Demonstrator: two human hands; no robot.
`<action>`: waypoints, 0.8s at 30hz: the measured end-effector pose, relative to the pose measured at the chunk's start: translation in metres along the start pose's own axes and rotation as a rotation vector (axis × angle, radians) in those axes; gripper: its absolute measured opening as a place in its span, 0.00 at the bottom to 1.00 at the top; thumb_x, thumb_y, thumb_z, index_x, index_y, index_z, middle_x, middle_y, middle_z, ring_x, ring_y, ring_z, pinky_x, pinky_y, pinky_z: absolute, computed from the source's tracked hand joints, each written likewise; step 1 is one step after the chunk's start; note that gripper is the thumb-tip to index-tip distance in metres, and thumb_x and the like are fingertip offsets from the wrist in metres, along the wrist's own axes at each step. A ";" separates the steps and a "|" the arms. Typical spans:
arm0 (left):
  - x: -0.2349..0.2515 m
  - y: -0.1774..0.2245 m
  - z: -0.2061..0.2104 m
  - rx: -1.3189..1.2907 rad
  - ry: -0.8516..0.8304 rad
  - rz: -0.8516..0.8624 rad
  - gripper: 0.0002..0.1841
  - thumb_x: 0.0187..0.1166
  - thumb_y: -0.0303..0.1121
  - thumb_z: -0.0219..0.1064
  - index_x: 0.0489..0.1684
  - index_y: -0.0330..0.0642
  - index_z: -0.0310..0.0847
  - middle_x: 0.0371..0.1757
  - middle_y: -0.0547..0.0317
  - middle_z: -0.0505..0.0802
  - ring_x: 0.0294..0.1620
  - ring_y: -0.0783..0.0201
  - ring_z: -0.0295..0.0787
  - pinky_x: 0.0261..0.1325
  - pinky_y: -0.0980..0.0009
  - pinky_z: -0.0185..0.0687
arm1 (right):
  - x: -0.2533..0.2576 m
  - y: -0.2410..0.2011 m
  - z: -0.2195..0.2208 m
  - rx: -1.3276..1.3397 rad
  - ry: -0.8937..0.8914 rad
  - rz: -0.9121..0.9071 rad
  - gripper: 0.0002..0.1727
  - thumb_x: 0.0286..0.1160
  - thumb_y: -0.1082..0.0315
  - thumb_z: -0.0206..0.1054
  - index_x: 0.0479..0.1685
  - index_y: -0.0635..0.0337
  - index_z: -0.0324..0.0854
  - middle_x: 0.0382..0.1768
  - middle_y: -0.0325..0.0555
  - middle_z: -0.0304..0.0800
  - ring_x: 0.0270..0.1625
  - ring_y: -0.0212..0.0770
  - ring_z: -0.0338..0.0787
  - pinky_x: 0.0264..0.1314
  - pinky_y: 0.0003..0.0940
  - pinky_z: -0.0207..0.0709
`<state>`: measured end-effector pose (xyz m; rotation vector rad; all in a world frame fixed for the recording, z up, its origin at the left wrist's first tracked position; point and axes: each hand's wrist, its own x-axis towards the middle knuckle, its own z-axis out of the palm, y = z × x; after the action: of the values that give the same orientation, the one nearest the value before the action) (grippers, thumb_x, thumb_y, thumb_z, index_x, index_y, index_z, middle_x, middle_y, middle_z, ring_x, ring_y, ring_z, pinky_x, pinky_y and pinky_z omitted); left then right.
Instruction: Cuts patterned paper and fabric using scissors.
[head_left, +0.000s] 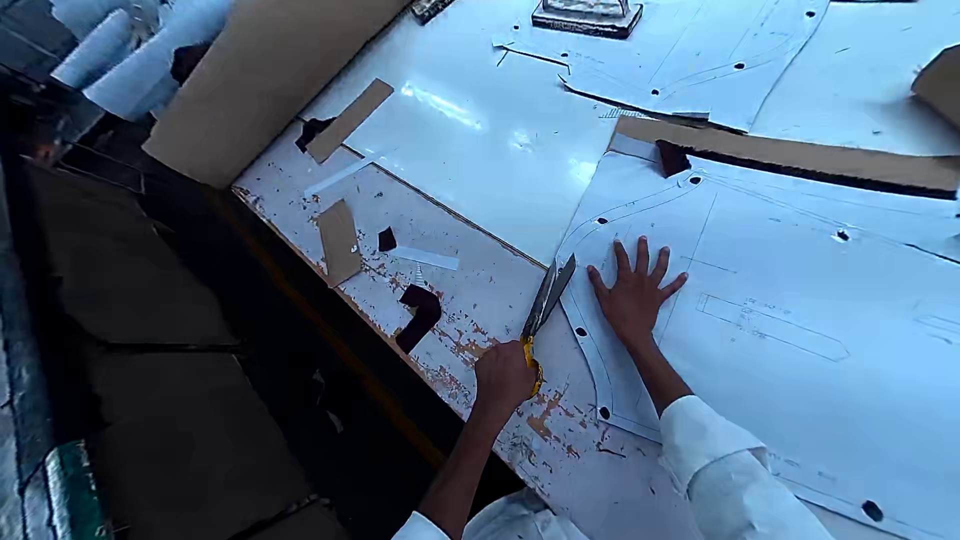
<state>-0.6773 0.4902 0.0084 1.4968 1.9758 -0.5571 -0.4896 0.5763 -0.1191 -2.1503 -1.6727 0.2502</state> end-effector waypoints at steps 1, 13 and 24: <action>0.001 0.000 0.000 -0.013 -0.005 0.008 0.15 0.84 0.40 0.65 0.48 0.34 0.86 0.49 0.40 0.93 0.57 0.42 0.90 0.58 0.42 0.82 | 0.000 0.000 0.000 -0.002 0.000 0.001 0.44 0.76 0.23 0.46 0.89 0.34 0.66 0.93 0.49 0.55 0.94 0.71 0.42 0.80 0.89 0.25; 0.008 0.000 0.014 -0.183 0.037 0.051 0.14 0.82 0.39 0.69 0.44 0.33 0.87 0.43 0.38 0.92 0.49 0.39 0.91 0.52 0.39 0.84 | 0.000 0.002 0.002 -0.004 -0.006 0.012 0.45 0.75 0.22 0.45 0.90 0.32 0.64 0.94 0.49 0.53 0.95 0.69 0.40 0.80 0.89 0.22; 0.000 0.009 0.015 -0.304 0.042 0.036 0.16 0.83 0.39 0.69 0.47 0.29 0.86 0.45 0.33 0.92 0.52 0.35 0.90 0.54 0.35 0.82 | 0.000 0.001 -0.002 0.010 -0.011 -0.002 0.44 0.75 0.23 0.47 0.89 0.34 0.66 0.93 0.52 0.55 0.94 0.73 0.42 0.80 0.90 0.25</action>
<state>-0.6660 0.4829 -0.0031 1.3591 1.9584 -0.1989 -0.4878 0.5760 -0.1183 -2.1432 -1.6764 0.2696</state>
